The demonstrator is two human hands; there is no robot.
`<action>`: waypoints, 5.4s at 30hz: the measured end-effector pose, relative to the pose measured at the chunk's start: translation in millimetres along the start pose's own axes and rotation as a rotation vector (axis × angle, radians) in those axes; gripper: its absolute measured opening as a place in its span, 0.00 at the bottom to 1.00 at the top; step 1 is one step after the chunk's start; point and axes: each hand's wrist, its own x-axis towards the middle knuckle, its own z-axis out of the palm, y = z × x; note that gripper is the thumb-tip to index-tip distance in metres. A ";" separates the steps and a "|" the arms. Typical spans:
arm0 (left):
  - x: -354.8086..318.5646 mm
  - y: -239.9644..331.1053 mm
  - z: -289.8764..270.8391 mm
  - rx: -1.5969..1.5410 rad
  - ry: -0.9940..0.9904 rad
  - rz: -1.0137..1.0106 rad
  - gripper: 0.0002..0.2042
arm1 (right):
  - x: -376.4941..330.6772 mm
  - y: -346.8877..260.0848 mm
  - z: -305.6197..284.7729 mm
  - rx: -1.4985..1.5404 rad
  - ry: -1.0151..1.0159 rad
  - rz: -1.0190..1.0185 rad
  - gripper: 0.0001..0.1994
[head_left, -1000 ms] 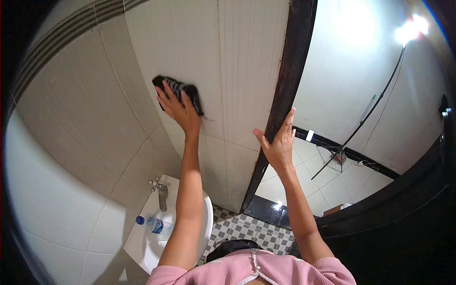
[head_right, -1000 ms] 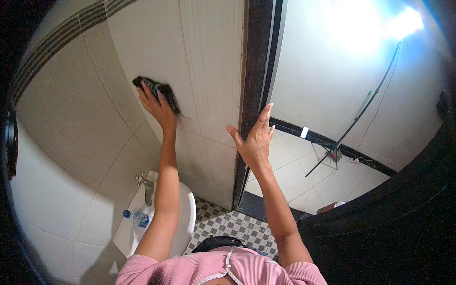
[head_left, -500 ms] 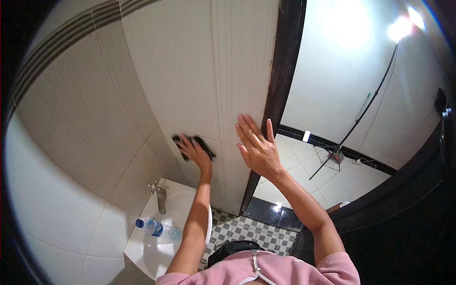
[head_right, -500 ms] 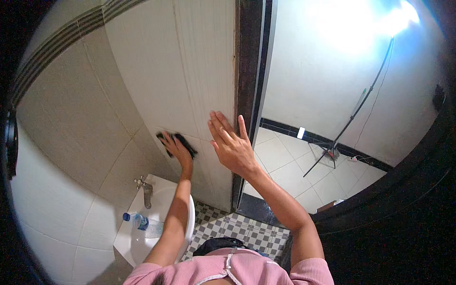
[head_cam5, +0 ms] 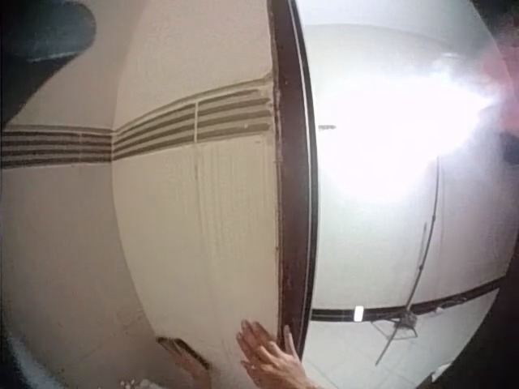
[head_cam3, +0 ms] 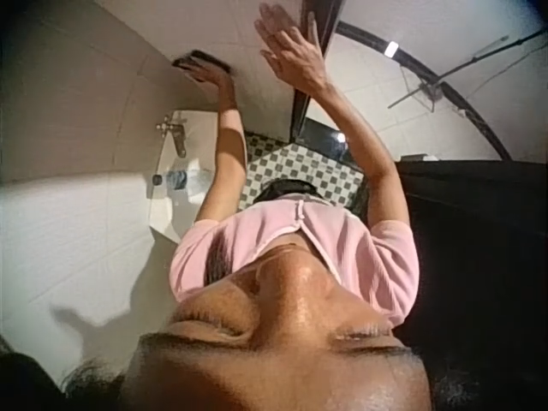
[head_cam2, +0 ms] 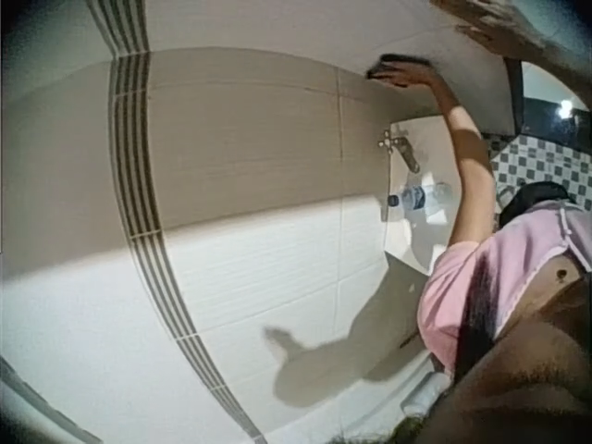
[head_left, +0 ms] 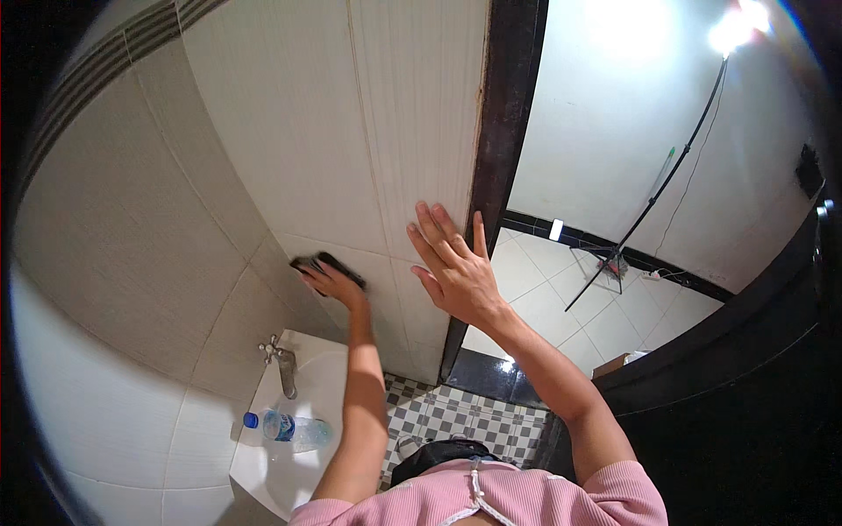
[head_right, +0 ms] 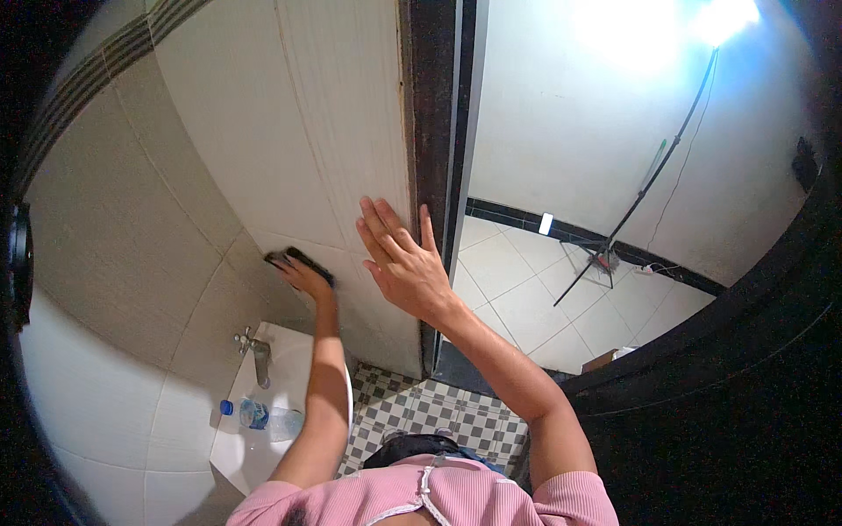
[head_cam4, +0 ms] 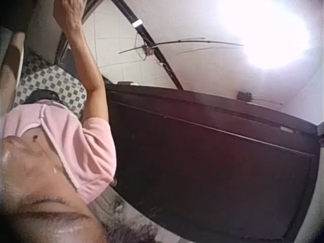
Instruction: Cleaning the tiled wall in a bathroom using a cloth.
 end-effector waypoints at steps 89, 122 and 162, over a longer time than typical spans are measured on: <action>36.1 0.4 -5.4 0.081 0.008 0.220 0.29 | -18.8 -9.5 -6.6 0.180 0.313 -0.043 0.17; -51.5 -29.6 -5.3 0.022 -0.166 0.065 0.32 | 7.8 0.6 -4.2 0.064 0.297 -0.138 0.25; -70.0 31.3 -1.4 -0.247 -0.231 -0.302 0.30 | 8.4 13.9 3.7 0.001 0.246 -0.037 0.26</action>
